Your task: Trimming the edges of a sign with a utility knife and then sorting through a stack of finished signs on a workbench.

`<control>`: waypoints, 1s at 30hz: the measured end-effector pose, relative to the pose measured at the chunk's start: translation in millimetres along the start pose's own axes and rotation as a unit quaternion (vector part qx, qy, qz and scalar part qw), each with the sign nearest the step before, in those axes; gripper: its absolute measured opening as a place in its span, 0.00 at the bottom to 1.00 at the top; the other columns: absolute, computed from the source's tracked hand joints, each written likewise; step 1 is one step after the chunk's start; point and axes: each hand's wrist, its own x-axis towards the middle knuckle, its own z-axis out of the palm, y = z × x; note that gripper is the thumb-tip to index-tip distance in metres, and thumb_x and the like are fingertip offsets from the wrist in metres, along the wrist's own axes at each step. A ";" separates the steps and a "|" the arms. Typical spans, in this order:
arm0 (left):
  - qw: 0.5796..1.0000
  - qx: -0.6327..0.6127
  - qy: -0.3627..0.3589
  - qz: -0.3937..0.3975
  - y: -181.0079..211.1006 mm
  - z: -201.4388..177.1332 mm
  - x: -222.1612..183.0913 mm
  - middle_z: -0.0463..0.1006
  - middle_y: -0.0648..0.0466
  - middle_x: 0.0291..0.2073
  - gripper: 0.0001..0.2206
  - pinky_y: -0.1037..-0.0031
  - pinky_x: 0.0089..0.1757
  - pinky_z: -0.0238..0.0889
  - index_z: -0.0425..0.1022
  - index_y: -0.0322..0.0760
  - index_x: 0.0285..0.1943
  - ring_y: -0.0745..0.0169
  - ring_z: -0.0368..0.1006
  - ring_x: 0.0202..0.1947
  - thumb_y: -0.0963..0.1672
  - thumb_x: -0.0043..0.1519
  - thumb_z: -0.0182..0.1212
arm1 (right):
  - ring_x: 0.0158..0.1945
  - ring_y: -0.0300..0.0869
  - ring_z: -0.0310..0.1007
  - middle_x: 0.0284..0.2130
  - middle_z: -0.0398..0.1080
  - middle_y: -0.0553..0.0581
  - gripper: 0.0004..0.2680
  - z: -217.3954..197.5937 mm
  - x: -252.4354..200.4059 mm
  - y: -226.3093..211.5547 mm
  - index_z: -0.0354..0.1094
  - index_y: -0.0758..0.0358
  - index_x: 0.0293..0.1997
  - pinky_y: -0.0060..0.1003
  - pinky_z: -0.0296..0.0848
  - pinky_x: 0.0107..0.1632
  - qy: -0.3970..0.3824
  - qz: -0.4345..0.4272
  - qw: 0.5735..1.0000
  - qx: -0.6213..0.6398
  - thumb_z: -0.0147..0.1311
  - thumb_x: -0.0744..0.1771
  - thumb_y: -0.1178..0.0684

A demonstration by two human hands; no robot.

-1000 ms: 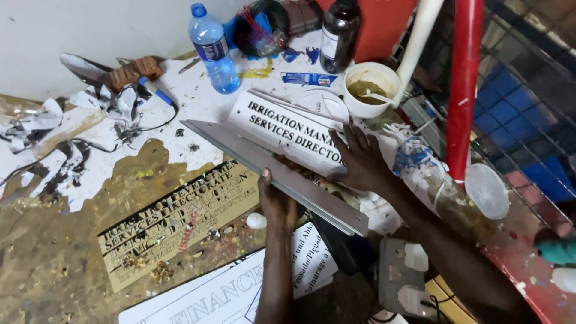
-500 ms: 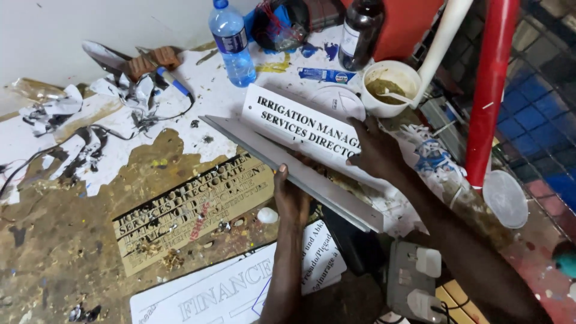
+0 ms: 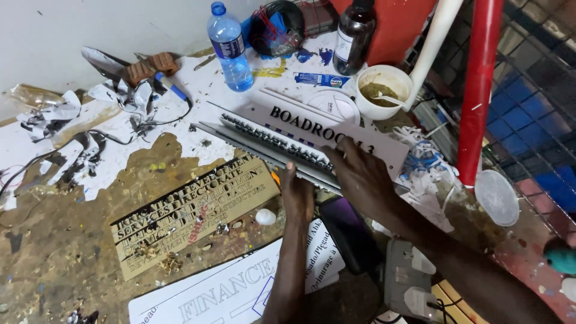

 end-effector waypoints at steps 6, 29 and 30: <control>0.994 -0.098 -0.047 0.033 -11.2 -24.8 9.0 0.76 0.41 0.68 0.29 0.45 0.62 0.73 0.66 0.39 0.82 0.44 0.78 0.64 0.48 0.72 0.66 | 0.44 0.58 0.84 0.49 0.71 0.62 0.12 -5.4 -8.4 -18.7 0.75 0.61 0.61 0.51 0.85 0.36 -0.017 -0.082 0.996 0.044 0.57 0.71 0.64; 0.986 -0.144 0.060 -0.052 20.1 -18.7 0.9 0.79 0.43 0.53 0.30 0.66 0.51 0.79 0.72 0.33 0.73 0.51 0.77 0.46 0.47 0.61 0.68 | 0.63 0.67 0.76 0.57 0.71 0.71 0.20 18.4 -11.0 -4.6 0.70 0.64 0.75 0.58 0.83 0.55 -0.073 -0.147 0.953 0.254 0.57 0.71 0.62; 0.986 -0.144 0.063 -0.051 20.5 -23.5 3.6 0.78 0.43 0.53 0.31 0.60 0.52 0.79 0.72 0.32 0.73 0.48 0.77 0.47 0.48 0.60 0.68 | 0.64 0.71 0.76 0.57 0.73 0.76 0.19 20.2 -6.2 -1.4 0.70 0.69 0.75 0.63 0.82 0.59 -0.104 -0.127 0.921 0.354 0.56 0.71 0.64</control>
